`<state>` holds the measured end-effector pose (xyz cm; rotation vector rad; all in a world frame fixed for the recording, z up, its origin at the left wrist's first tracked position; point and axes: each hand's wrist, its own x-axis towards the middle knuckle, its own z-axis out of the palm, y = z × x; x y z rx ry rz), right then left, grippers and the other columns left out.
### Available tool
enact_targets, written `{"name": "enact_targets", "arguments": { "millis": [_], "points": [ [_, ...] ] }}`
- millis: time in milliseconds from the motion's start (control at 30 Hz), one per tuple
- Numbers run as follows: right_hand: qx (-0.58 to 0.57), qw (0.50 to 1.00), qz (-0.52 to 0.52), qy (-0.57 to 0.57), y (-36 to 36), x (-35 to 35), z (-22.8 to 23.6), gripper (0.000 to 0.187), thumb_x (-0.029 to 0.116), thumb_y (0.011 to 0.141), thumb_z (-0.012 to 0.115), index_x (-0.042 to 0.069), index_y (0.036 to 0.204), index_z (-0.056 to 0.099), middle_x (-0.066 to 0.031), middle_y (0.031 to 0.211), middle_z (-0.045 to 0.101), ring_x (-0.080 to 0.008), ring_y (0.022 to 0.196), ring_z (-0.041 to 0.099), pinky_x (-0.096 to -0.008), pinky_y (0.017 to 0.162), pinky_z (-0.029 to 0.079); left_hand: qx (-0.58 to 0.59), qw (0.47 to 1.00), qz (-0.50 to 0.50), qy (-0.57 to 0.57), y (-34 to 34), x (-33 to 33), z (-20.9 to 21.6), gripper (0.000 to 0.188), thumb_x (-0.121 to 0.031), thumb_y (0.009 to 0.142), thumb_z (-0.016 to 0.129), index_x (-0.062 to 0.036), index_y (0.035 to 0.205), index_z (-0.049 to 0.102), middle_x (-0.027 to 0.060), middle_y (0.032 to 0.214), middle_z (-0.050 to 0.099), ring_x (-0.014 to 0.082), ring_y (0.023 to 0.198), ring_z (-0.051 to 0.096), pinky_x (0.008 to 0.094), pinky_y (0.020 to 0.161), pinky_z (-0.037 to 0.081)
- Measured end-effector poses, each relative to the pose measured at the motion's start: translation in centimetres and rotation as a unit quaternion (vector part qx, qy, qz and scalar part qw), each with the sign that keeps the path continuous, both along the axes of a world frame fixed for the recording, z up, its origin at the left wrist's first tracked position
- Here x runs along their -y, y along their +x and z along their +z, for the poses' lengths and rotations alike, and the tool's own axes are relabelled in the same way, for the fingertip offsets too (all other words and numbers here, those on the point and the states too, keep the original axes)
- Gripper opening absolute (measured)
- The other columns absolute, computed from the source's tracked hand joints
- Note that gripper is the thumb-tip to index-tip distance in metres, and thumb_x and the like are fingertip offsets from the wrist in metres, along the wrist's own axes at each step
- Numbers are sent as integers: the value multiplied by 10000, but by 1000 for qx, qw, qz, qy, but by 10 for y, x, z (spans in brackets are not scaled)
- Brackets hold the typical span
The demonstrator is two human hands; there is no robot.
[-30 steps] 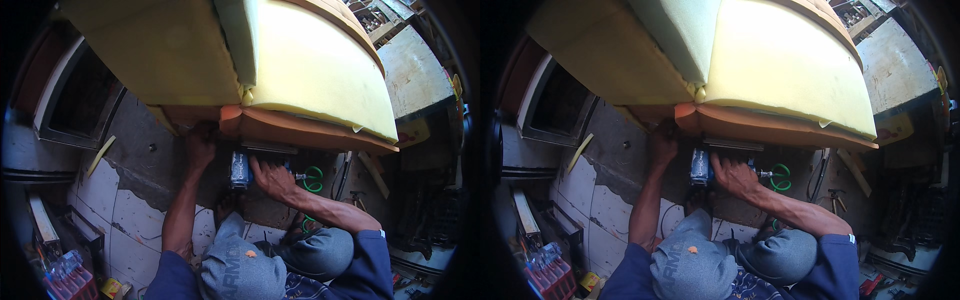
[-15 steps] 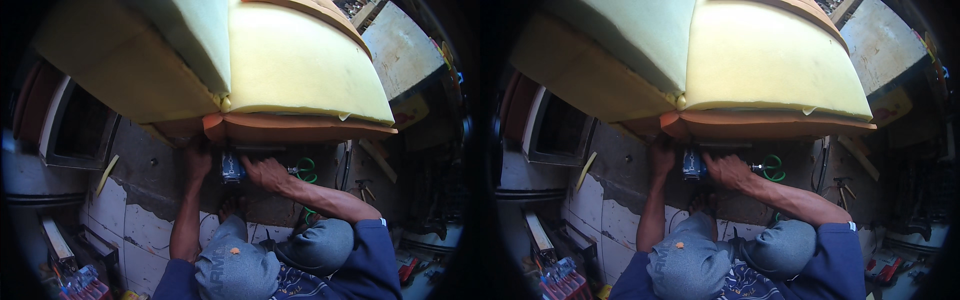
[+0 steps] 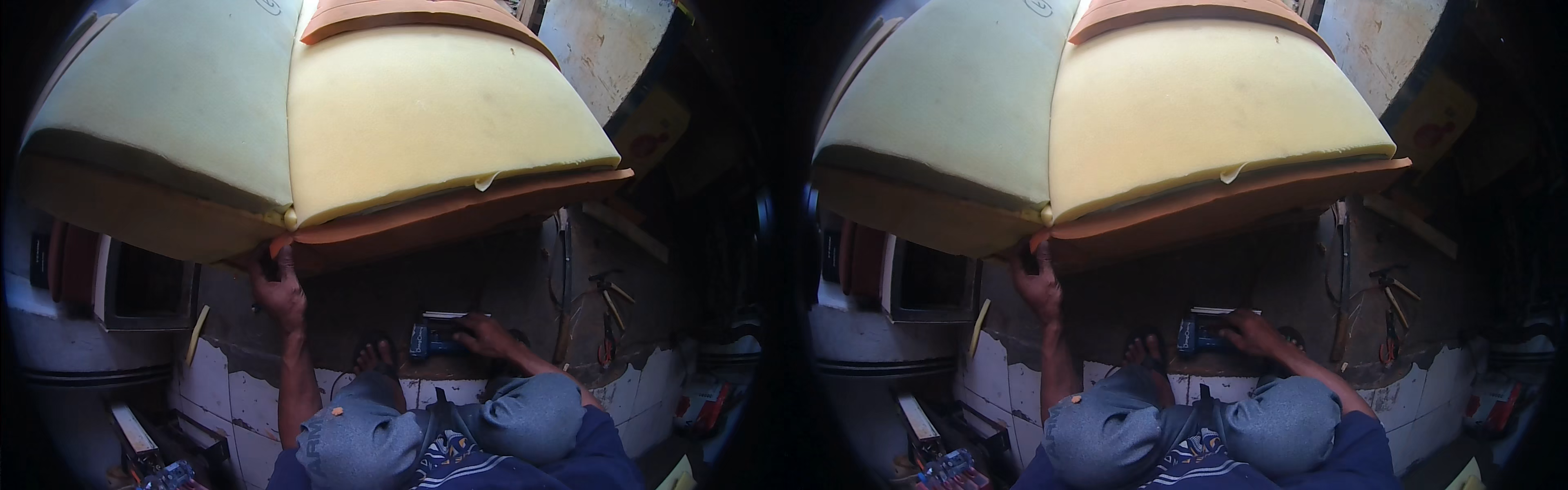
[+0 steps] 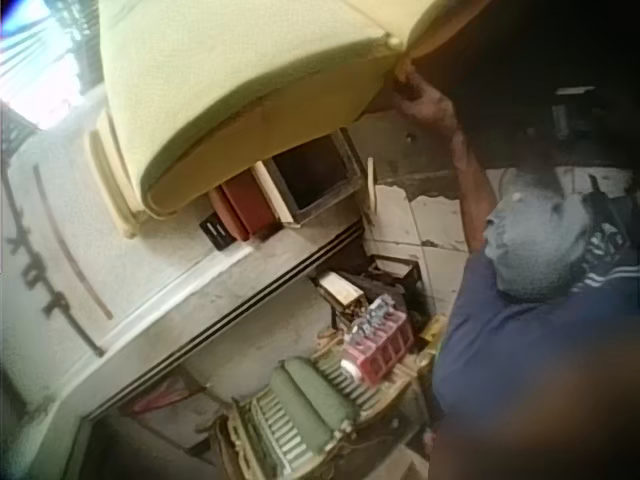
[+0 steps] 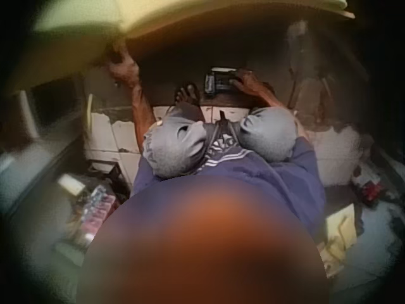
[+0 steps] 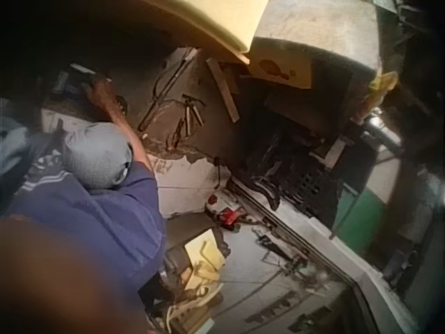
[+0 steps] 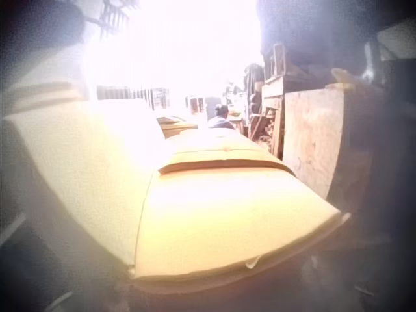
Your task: The person uses a staple gun to attach a brown fabric strip to the edge of a large yellow foam cushion. They then apply glue from a bottle along the seam and press the fabric into place by hand.
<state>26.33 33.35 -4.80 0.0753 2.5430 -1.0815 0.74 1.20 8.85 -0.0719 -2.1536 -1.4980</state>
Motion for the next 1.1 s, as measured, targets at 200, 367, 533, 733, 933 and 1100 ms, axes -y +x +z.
{"name": "enact_targets", "arguments": {
  "millis": [200, 367, 533, 733, 933, 1100],
  "points": [
    [49, 768, -495, 404, 69, -144, -55, 690, 295, 920, 737, 6, 1492, 483, -255, 1547, 436, -490, 1357, 483, -585, 1068, 451, 17, 1000, -15, 3, 9, 3, 5, 231, -178, 991, 769, 6, 1108, 691, 53, 1013, 723, 139, 942, 647, 306, 886, 524],
    [-29, 855, -432, 286, 147, -203, -110, 520, 297, 1000, 625, -75, 1354, 540, -328, 1211, 629, -555, 1117, 588, -549, 980, 485, 31, 999, -12, 27, 7, 1, 10, 224, -155, 1008, 740, -4, 1167, 698, 66, 1090, 724, 160, 1020, 653, 305, 945, 504],
    [-235, 735, -621, 138, 134, -154, -46, 401, 301, 1105, 492, -14, 1348, 545, -194, 984, 680, -359, 820, 668, -430, 729, 547, 25, 1000, 8, -9, 8, 1, 6, 202, -136, 1001, 745, 3, 1144, 710, 75, 1052, 747, 156, 963, 689, 291, 881, 541],
    [-217, 842, -350, -348, 0, -42, 129, 558, 338, 1052, 646, 54, 1499, 471, -76, 984, 706, -174, 750, 709, -319, 684, 590, 15, 1000, 6, 11, 10, -5, 3, 189, -130, 1011, 726, 4, 1143, 710, 84, 1040, 744, 163, 948, 689, 311, 873, 548],
    [-234, 955, 133, -122, -113, 32, 176, 679, 241, 916, 811, 125, 1509, 502, -218, 1200, 699, -406, 944, 751, -456, 766, 638, 91, 995, 5, 46, 20, -2, 13, 173, -106, 1010, 714, 5, 1142, 708, 73, 998, 732, 151, 925, 682, 307, 843, 551],
    [-254, 956, 144, 11, -136, 45, 138, 502, 189, 949, 740, 129, 1422, 583, -184, 1081, 702, -399, 795, 727, -493, 662, 630, 106, 993, 8, 56, 19, 1, 13, 176, -135, 993, 719, 5, 1100, 713, 85, 979, 739, 142, 914, 677, 308, 833, 534]
  ]
}}
